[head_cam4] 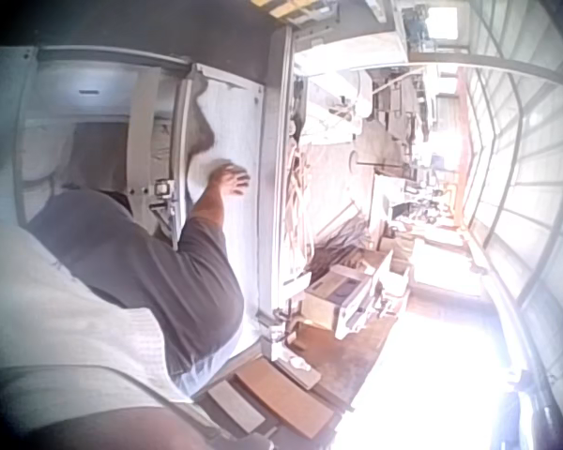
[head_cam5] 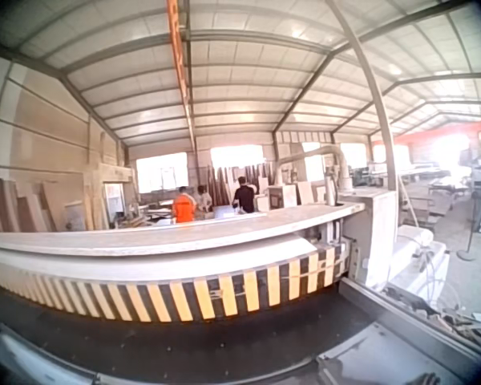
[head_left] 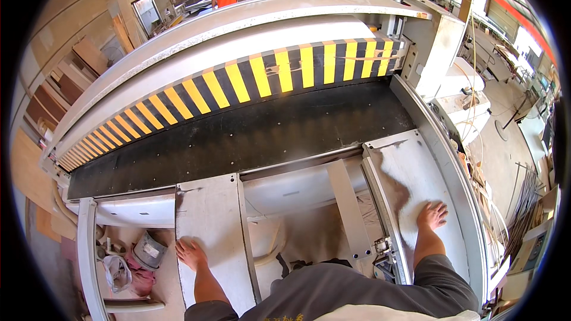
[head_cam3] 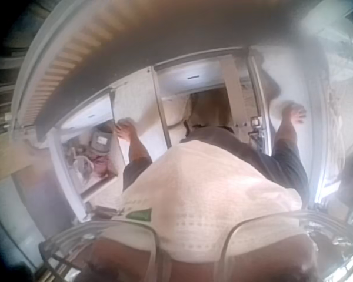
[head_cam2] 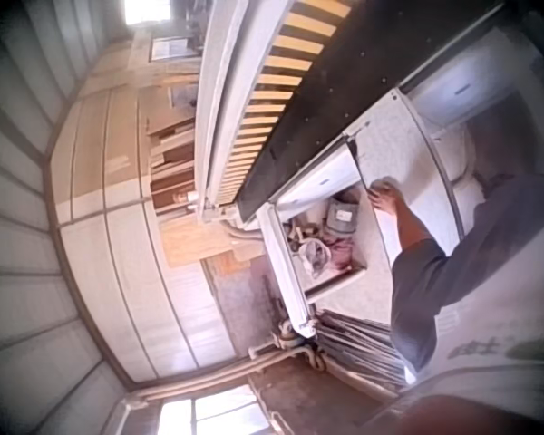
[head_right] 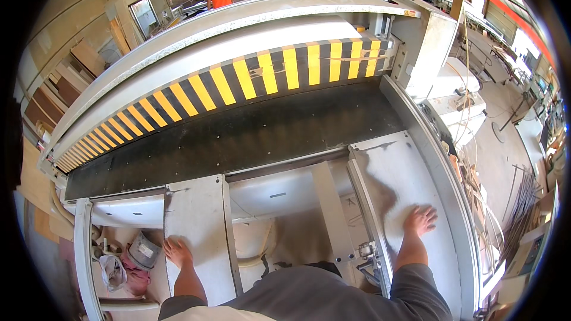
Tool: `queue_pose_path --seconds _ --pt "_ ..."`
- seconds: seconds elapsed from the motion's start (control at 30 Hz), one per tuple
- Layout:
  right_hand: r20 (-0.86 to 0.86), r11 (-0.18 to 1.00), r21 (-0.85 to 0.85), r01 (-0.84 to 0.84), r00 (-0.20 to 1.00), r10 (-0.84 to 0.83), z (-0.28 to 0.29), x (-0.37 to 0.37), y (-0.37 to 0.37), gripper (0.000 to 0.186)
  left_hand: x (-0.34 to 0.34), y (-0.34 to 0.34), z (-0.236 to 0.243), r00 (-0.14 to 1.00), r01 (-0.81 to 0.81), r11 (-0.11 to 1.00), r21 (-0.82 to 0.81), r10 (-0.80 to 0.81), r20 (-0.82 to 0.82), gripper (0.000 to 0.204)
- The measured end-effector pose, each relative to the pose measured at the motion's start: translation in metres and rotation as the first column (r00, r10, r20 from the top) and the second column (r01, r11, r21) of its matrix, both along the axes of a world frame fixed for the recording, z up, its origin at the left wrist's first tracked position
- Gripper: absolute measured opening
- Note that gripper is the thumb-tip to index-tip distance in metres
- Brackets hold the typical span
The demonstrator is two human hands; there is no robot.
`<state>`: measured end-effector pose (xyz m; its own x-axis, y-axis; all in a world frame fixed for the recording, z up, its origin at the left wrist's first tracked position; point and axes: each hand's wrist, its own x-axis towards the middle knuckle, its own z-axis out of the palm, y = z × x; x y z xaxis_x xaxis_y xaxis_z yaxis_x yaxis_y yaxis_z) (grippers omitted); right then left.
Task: The person loads a wooden board into a cutting machine, selects an Allen wrench from a set of hex keys on a workbench, and positions cut pieces of board into the machine.
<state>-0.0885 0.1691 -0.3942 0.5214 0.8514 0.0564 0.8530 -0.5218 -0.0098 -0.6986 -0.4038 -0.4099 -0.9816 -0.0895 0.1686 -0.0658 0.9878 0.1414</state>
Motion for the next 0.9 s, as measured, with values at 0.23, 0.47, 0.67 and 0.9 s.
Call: queue_pose_path --seconds 0.23,0.47,0.67,0.9 --pt "-0.012 1.000 0.007 0.004 1.000 -0.004 0.000 0.000 0.001 0.071 -0.002 -0.004 -0.006 1.000 0.004 1.000 -0.003 -0.004 -0.010 0.057" --pt "-0.034 1.000 0.007 -0.015 0.999 0.015 0.007 -0.004 -0.005 0.071 0.000 -0.006 -0.006 1.000 -0.007 1.000 0.003 0.007 -0.010 0.056" --pt "-0.021 1.000 -0.001 -0.005 1.000 0.005 0.003 -0.002 -0.001 0.072 0.001 0.000 0.000 1.000 0.004 1.000 0.005 -0.004 -0.012 0.055" --pt "-0.034 1.000 -0.016 -0.005 0.999 0.004 0.011 -0.013 0.004 0.072 -0.006 0.008 0.000 1.000 0.002 1.000 0.001 -0.002 -0.007 0.056"
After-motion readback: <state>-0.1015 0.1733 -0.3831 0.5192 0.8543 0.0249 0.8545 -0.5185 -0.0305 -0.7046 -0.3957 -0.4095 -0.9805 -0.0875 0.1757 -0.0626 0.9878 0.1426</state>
